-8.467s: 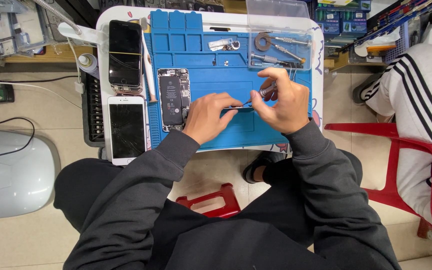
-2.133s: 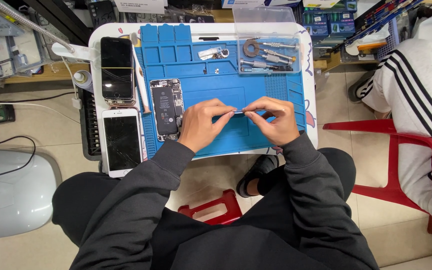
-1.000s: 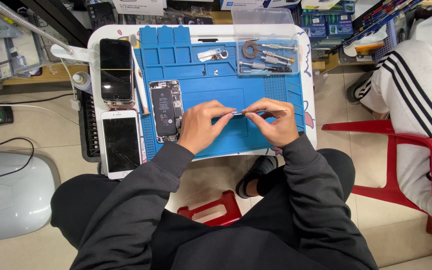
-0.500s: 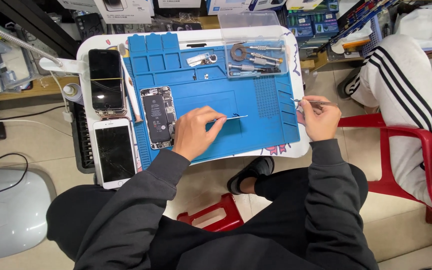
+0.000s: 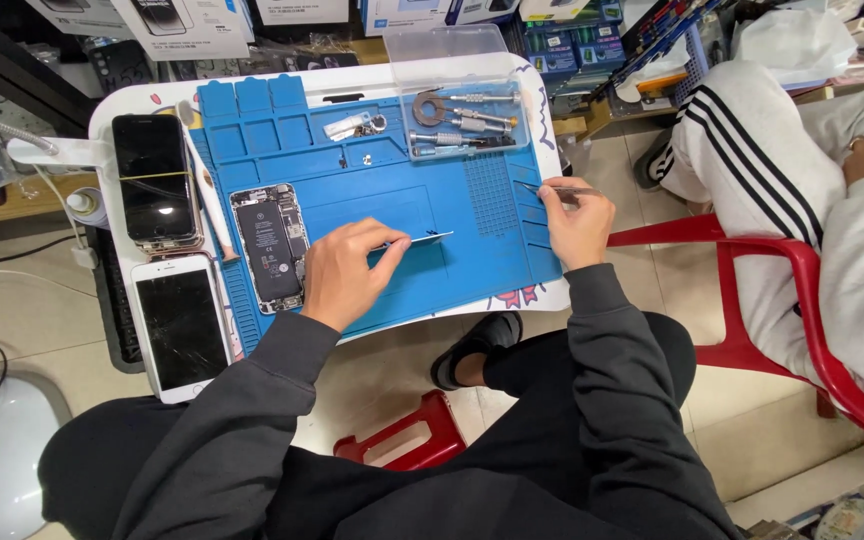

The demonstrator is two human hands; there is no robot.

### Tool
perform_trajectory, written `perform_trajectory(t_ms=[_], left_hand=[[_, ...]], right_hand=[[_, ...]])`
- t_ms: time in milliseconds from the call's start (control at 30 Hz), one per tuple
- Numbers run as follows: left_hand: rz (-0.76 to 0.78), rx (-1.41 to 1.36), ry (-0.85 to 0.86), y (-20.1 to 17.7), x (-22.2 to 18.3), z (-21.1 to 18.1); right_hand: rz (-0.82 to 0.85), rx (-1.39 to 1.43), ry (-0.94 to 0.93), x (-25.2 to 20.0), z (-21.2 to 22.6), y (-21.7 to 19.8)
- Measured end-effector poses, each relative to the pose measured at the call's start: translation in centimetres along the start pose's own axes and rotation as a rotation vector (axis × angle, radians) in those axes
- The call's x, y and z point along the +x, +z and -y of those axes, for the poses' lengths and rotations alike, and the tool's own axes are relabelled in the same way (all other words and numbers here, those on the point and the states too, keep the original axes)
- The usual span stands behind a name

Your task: Repairing internal components of a smartphone using precision tools like tweezers and screwdrivers on a dedicated repair mat.

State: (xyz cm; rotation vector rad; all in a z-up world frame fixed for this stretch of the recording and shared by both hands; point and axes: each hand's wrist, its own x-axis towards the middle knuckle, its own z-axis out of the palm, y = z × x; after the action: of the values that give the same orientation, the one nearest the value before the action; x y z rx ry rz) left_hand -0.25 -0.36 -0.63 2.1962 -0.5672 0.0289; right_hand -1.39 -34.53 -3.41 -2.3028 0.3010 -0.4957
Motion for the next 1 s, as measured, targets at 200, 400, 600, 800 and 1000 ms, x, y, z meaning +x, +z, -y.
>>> perform_trajectory(t_ms=[200,400,600,800,1000], left_hand=[[-0.016,-0.020,-0.003,0.0,0.1,-0.2],[-0.012,-0.012,-0.003,0.1,0.0,-0.1],[-0.006,-0.004,-0.002,0.0,0.0,-0.2],[-0.001,-0.009,0.000,-0.1,0.2,0.0],[0.000,0.013,0.004,0.0,0.1,0.0]], right_hand=[[0.017,-0.023,0.025,-0.1,-0.1,0.2],[0.013,0.018,0.026,-0.2,-0.2,0.2],[0.006,-0.006,-0.022,-0.3,0.1,0.2],[0.010,0.007,-0.036,-0.4,-1.0,0.4],[-0.001,0.018,-0.011,-0.5,-0.8,0.1]])
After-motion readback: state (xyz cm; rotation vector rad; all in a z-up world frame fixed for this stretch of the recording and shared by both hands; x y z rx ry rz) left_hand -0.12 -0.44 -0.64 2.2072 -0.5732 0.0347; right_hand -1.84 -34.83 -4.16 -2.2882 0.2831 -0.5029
